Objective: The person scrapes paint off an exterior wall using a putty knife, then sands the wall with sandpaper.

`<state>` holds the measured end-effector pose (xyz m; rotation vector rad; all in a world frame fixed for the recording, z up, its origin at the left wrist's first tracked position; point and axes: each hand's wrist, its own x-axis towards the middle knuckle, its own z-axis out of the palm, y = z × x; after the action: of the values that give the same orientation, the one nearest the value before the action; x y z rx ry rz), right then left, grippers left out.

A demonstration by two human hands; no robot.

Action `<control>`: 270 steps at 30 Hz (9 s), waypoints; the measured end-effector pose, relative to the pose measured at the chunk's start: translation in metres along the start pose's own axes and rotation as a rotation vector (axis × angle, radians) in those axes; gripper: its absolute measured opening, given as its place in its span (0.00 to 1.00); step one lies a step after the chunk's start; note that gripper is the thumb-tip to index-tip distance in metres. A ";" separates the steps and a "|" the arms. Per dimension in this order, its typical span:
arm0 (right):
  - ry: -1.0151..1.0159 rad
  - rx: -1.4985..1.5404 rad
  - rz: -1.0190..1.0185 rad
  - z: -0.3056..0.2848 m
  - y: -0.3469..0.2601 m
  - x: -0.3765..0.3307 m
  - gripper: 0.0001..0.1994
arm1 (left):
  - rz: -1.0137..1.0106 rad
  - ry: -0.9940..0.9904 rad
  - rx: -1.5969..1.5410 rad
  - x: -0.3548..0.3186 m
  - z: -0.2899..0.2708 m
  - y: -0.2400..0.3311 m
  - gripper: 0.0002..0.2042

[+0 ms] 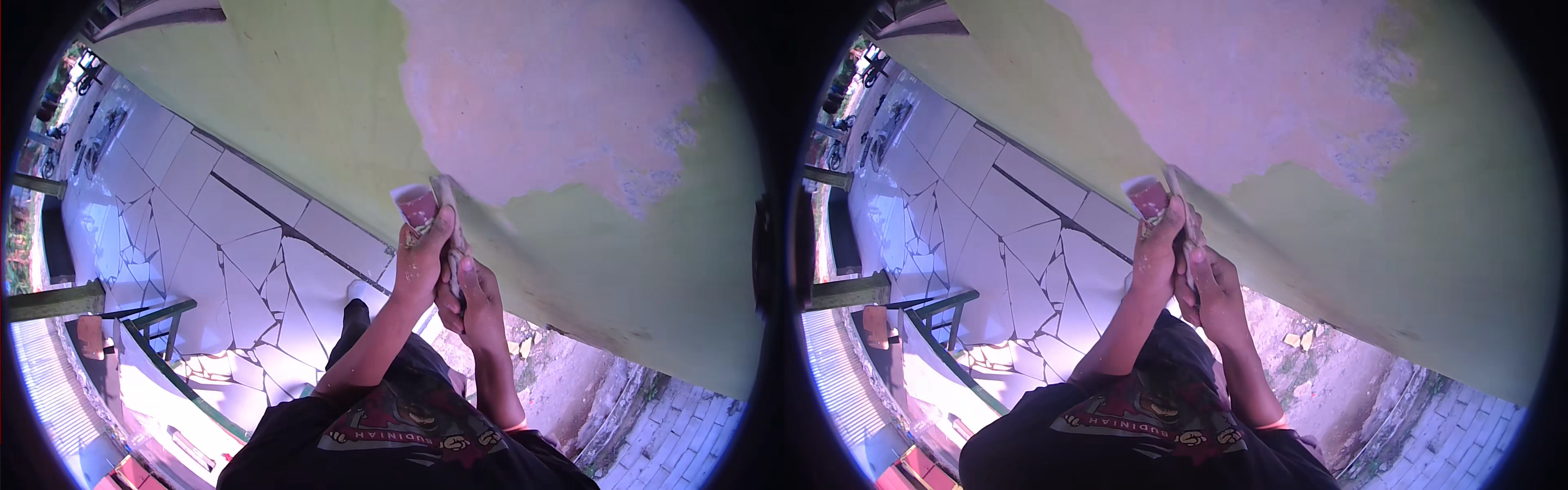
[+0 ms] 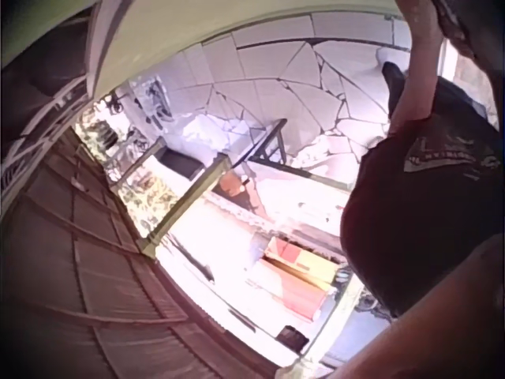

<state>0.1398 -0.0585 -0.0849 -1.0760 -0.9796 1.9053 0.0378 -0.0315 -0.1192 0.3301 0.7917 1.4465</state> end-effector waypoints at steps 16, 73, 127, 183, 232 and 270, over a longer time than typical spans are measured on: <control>0.052 0.046 0.028 0.001 0.003 -0.024 0.20 | -0.074 0.045 -0.061 -0.011 0.011 0.003 0.15; -0.041 0.306 -0.104 0.051 0.030 0.024 0.25 | 0.047 0.046 0.441 0.016 -0.025 0.059 0.12; -0.030 0.419 -0.188 0.083 0.026 0.037 0.26 | 0.064 -0.080 0.437 0.022 -0.013 0.107 0.15; -0.173 0.672 -0.270 0.126 0.002 0.051 0.27 | 0.080 -0.007 0.562 0.021 0.008 0.164 0.17; -0.258 0.707 -0.323 0.148 -0.027 0.054 0.27 | 0.123 -0.157 0.472 0.021 0.025 0.198 0.19; 0.162 0.273 -0.072 0.067 0.031 0.008 0.23 | -0.269 -0.090 0.038 0.008 -0.038 0.051 0.14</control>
<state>0.0700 -0.0830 -0.0898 -1.0018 -0.6383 1.8000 -0.0259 -0.0267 -0.1159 0.3027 0.7608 1.1582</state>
